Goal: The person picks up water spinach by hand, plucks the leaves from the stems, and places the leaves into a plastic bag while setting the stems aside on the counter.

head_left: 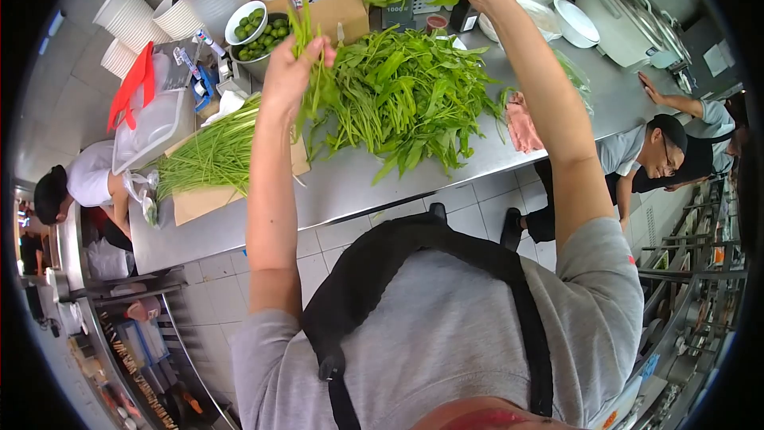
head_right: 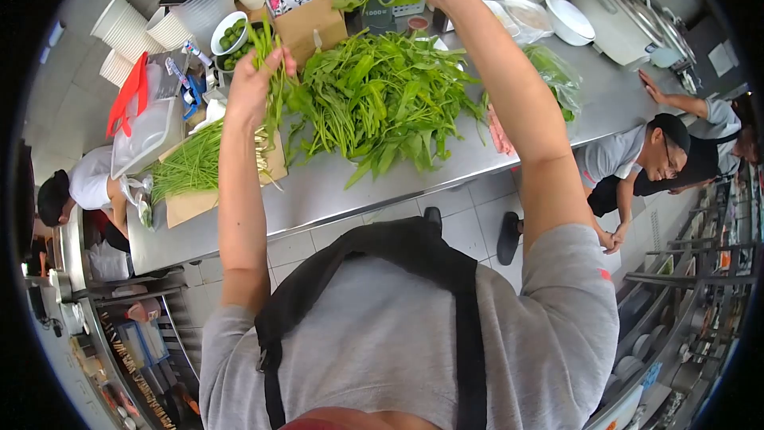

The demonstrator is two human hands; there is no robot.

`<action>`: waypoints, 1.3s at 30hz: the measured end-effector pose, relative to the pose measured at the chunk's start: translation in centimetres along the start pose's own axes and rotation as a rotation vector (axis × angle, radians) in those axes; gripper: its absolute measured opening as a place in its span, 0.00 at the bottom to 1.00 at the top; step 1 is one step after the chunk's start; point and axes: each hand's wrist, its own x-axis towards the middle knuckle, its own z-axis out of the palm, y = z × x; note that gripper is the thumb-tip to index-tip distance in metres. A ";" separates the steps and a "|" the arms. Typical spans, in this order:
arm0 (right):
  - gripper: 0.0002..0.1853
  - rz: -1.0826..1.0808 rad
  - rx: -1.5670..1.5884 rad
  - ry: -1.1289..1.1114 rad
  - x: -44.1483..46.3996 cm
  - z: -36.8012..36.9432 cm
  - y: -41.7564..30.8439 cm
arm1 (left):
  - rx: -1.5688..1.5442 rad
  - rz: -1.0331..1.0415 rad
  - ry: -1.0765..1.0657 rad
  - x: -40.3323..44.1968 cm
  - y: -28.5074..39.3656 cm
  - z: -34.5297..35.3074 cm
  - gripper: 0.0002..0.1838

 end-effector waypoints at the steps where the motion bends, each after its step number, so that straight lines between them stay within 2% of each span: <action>1: 0.07 -0.015 -0.022 -0.069 -0.2 0.1 -0.5 | 0.030 0.056 -0.014 0.5 1.2 0.6 0.09; 4: 0.06 -0.058 -0.147 -0.159 -1.2 1.5 -2.0 | 0.119 0.172 -0.028 2.8 3.3 2.2 0.08; 8: 0.06 -0.229 -0.166 -0.110 -2.4 4.2 -2.9 | 0.121 0.256 0.007 5.1 3.4 4.3 0.08; 9: 0.05 -0.167 -0.171 -0.115 -3.5 4.7 -4.4 | 0.149 0.334 -0.035 5.5 3.2 4.3 0.08; 12: 0.04 -0.166 -0.039 -0.112 -4.0 5.9 -4.3 | 0.088 0.316 -0.009 5.5 2.3 4.3 0.08; 14: 0.04 -0.128 -0.069 -0.116 -4.3 6.1 -4.6 | -0.005 0.307 -0.028 5.4 1.8 4.0 0.09; 17: 0.06 -0.082 0.006 -0.164 -3.6 6.5 -3.6 | -0.189 0.204 -0.099 5.6 1.0 2.9 0.12; 19: 0.07 -0.068 0.250 -0.364 -2.8 6.7 -2.9 | -0.202 0.189 -0.066 5.3 0.7 2.5 0.12; 20: 0.07 -0.071 0.250 -0.368 -2.6 6.6 -2.5 | -0.216 0.173 -0.037 5.2 0.6 2.3 0.12; 22: 0.07 -0.145 -0.118 -0.476 -2.8 6.4 -2.5 | -0.212 0.182 -0.004 4.8 1.1 2.4 0.12; 26: 0.08 -0.195 -0.208 -0.437 -2.8 7.2 -1.5 | -0.134 0.201 0.078 4.4 1.9 2.9 0.12; 28: 0.06 -0.387 -0.261 -0.314 -2.9 7.2 -1.6 | -0.096 0.223 0.077 4.3 2.0 3.0 0.11; 30: 0.08 -0.350 -0.296 -0.270 -4.0 6.8 -2.9 | -0.057 0.240 0.076 4.5 1.3 3.0 0.11; 32: 0.09 -0.321 -0.333 -0.226 -4.0 6.5 -3.1 | 0.419 0.441 0.228 5.0 0.3 2.8 0.11; 33: 0.11 -0.357 -0.475 -0.147 -3.2 6.2 -2.0 | 0.419 0.438 0.227 4.8 0.3 2.6 0.11; 35: 0.10 -0.361 -0.883 0.038 -2.3 5.5 -0.5 | 0.062 0.306 0.374 3.9 0.6 2.0 0.10; 36: 0.10 -0.361 -0.882 0.035 -2.4 5.0 0.2 | 0.063 0.305 0.376 3.4 0.8 1.2 0.10; 38: 0.10 -0.550 -1.435 -0.039 -2.7 4.5 2.0 | 0.015 0.308 0.384 2.5 1.2 -0.8 0.11; 39: 0.13 -0.591 -1.373 -0.087 -3.1 4.8 2.7 | 0.016 0.307 0.383 2.2 1.2 -1.6 0.11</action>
